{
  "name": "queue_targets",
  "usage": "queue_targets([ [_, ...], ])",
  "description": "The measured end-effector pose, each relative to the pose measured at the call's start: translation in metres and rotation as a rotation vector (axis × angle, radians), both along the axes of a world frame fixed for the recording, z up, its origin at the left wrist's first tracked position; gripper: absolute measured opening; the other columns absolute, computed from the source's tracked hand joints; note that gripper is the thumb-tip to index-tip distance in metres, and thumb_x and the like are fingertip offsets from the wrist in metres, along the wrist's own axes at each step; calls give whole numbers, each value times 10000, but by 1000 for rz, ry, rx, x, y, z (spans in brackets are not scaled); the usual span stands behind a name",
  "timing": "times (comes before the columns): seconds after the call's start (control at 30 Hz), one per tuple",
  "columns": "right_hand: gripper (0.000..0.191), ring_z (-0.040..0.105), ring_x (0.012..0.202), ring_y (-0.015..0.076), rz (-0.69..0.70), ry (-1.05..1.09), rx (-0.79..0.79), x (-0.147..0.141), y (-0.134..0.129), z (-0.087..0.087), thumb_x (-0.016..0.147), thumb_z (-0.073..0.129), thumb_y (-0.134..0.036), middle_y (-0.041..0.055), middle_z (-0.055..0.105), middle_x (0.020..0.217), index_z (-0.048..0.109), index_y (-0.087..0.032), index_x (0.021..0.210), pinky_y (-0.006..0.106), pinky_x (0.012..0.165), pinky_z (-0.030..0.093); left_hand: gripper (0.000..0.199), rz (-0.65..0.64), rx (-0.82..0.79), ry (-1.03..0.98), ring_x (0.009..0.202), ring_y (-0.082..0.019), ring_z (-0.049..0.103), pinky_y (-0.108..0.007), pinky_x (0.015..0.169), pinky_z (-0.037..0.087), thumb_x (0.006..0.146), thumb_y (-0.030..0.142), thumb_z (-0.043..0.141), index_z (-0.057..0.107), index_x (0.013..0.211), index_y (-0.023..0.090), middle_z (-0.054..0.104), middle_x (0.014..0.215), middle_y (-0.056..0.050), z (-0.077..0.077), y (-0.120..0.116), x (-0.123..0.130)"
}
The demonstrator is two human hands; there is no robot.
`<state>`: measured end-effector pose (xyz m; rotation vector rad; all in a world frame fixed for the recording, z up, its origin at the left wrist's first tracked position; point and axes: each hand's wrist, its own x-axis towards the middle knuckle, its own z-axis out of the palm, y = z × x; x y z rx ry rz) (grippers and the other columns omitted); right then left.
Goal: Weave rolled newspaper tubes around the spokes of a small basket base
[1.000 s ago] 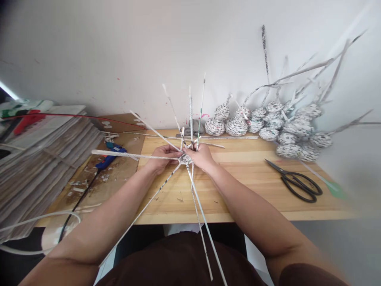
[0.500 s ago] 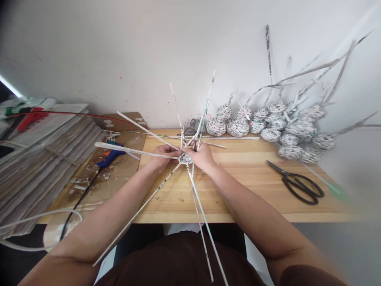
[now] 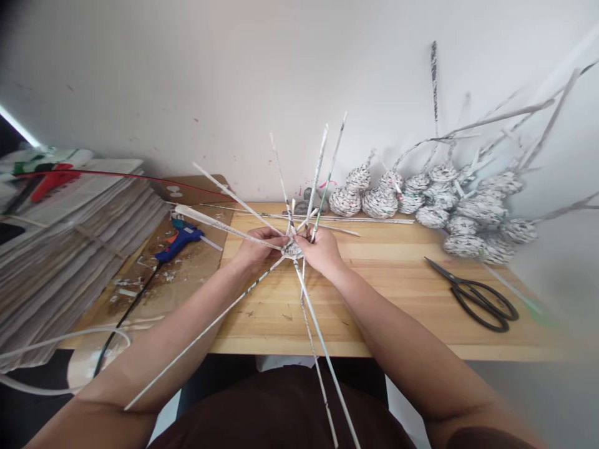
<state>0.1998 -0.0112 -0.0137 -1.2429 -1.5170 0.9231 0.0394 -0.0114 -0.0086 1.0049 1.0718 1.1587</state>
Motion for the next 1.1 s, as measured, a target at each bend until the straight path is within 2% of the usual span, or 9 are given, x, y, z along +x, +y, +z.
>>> queue_targets([
  [0.23,165,634,632,193,29,-23,24,0,-2,0,738,686,-345,29,709,679,683,-193,673,296,611,477,298,-14,-4,-14,553,-134,586,-262,543,439,528,292,851,656,682,128,644,629,-30,-8,3,-1],
  [0.4,253,663,669,196,57,124,-34,-1,1,-5,732,713,-437,38,733,765,685,-198,812,301,638,510,266,-63,-16,11,527,-117,555,-258,543,408,529,273,841,649,636,124,633,594,-30,-1,2,-2],
  [0.53,322,668,656,194,91,184,-46,-1,1,-5,708,747,-435,33,732,778,658,-205,915,294,623,511,234,-83,-27,20,509,-107,539,-252,536,391,527,244,828,657,634,126,624,565,-19,3,1,-3],
  [0.77,255,614,622,176,7,73,32,-2,2,-6,758,681,-432,37,691,709,663,-180,788,281,598,466,249,-28,7,-12,494,-112,545,-244,506,385,517,227,826,611,608,143,616,562,-2,0,1,1],
  [0.9,274,572,569,160,-2,8,50,-3,0,-3,782,647,-446,22,652,639,623,-183,705,264,543,423,320,-20,-8,-171,556,-142,599,-271,566,462,524,307,859,645,693,138,654,621,-16,-3,0,6],
  [1.1,325,499,490,140,-75,-79,52,-4,-2,-2,795,620,-461,-4,564,523,577,-192,616,252,476,356,380,-3,2,-163,543,-126,590,-256,567,470,495,367,885,673,695,124,669,619,-18,-7,0,9],
])
